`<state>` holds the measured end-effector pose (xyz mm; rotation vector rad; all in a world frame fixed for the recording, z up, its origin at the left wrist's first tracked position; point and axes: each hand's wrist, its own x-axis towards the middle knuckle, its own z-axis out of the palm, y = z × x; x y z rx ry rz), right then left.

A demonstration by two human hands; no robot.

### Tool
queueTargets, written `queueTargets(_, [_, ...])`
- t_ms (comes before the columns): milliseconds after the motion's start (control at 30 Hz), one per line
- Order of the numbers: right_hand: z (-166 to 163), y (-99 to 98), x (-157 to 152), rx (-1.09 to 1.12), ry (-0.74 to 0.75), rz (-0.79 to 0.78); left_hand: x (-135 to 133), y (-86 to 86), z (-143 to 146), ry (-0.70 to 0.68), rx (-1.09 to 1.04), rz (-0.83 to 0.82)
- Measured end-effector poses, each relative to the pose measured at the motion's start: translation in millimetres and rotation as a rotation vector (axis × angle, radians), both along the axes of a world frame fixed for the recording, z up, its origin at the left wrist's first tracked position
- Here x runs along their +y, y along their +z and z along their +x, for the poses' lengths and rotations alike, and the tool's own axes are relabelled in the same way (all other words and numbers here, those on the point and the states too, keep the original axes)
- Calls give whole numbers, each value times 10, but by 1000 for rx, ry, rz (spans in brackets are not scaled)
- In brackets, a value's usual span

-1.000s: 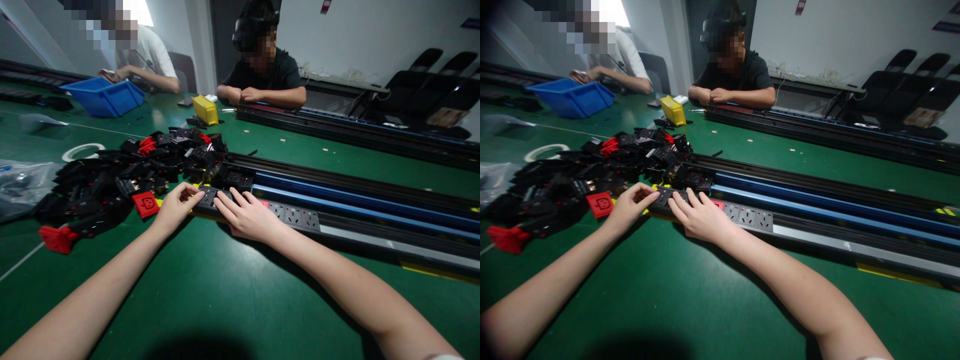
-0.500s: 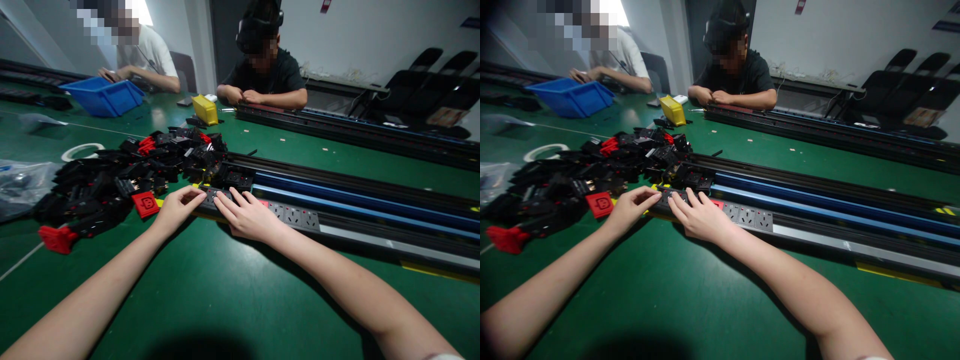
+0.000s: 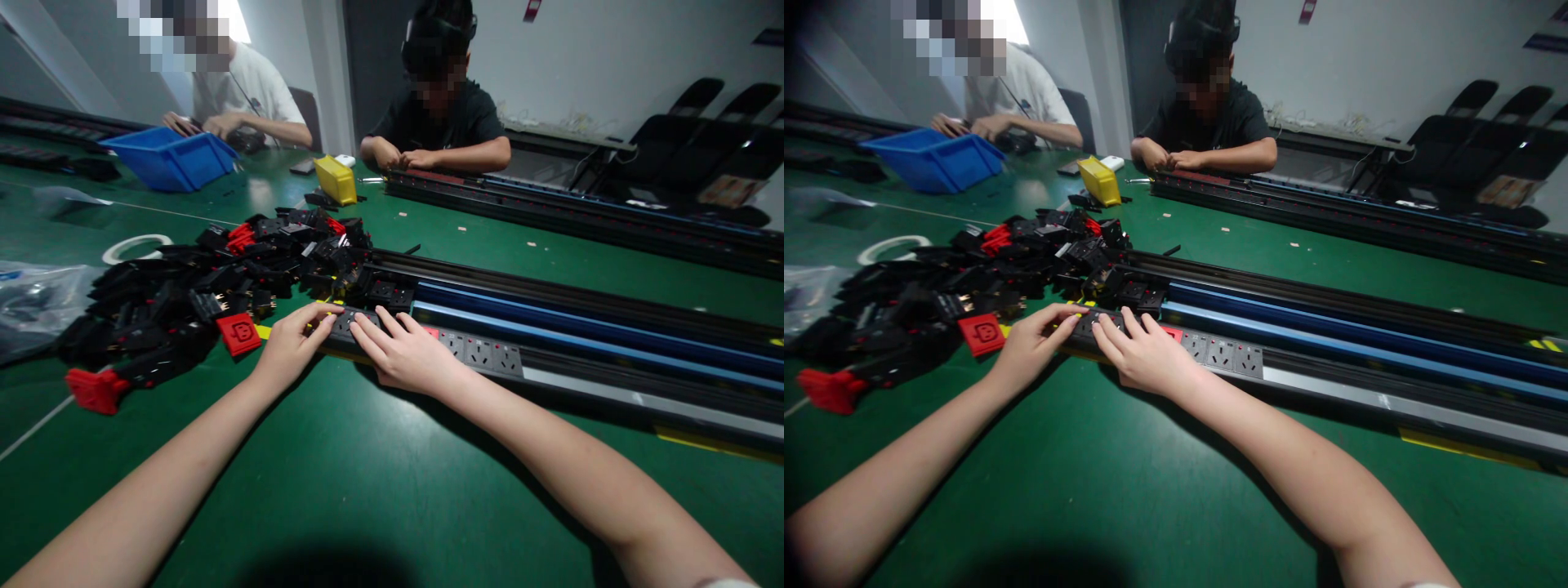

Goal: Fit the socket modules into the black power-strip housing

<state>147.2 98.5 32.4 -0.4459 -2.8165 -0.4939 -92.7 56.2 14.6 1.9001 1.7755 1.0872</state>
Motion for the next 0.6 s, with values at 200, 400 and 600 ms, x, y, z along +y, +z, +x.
queueTargets(200, [3, -7, 4, 2, 4, -17, -11, -35, 18, 15, 174, -19])
queueTargets(400, [4, -9, 5, 8, 5, -9, -2, -1, 17, 4, 222, -72])
queueTargets(600, [4, -19, 7, 16, 9, -1, 20, 28, -34, -17, 285, -106])
